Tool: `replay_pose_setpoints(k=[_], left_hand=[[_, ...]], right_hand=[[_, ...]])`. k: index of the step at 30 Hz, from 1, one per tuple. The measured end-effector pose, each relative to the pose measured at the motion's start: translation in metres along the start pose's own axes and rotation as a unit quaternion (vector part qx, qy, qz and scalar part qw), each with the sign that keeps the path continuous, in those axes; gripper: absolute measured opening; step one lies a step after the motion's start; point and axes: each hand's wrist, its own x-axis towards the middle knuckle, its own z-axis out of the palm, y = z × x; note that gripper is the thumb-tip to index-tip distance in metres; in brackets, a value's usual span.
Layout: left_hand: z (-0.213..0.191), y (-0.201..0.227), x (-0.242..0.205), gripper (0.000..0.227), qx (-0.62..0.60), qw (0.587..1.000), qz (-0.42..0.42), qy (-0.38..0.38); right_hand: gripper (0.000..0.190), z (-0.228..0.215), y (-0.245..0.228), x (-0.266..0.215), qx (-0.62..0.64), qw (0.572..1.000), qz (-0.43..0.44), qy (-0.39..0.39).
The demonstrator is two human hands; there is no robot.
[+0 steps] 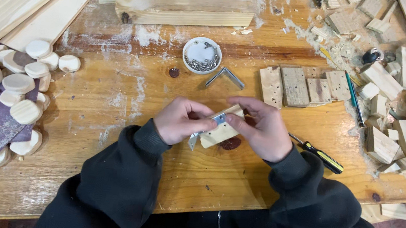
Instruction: The person assembles small wooden blocks using metal corner brackets and screws. They align the brackets on the wood, insert screws, and tighten them with a screwdriver to join the pieces together.
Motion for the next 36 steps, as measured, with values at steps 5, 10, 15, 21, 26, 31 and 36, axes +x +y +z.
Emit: replay_pose_setpoints(k=[5, 10, 15, 21, 26, 31, 36], left_hand=[[-0.014, -0.004, 0.004, 0.017, 0.061, 0.994, -0.016, 0.092], [-0.027, -0.008, 0.009, 0.015, 0.122, 0.963, 0.006, 0.239], [-0.041, -0.019, 0.016, 0.017, 0.165, 0.949, -0.031, 0.267], [-0.042, -0.008, 0.012, 0.023, 0.099, 0.954, -0.03, 0.282], [-0.038, -0.008, 0.013, 0.019, 0.057, 0.96, -0.028, 0.272], [-0.033, -0.014, 0.014, 0.021, 0.047, 0.964, -0.018, 0.262], [-0.031, -0.008, 0.011, 0.02, 0.005, 0.972, 0.005, 0.236]], right_hand=[[0.028, -0.001, -0.016, 0.025, -0.127, 0.989, -0.067, 0.037], [0.02, 0.002, -0.001, 0.061, -0.282, 0.948, -0.126, 0.072], [0.01, 0.017, 0.033, 0.122, -0.307, 0.943, -0.119, 0.036], [0.015, 0.035, 0.073, 0.159, -0.392, 0.919, -0.03, -0.031], [0.017, 0.037, 0.083, 0.162, -0.398, 0.916, -0.003, -0.048], [0.004, 0.033, 0.092, 0.162, -0.383, 0.922, -0.037, -0.042], [0.009, 0.031, 0.084, 0.159, -0.391, 0.917, -0.051, -0.051]])
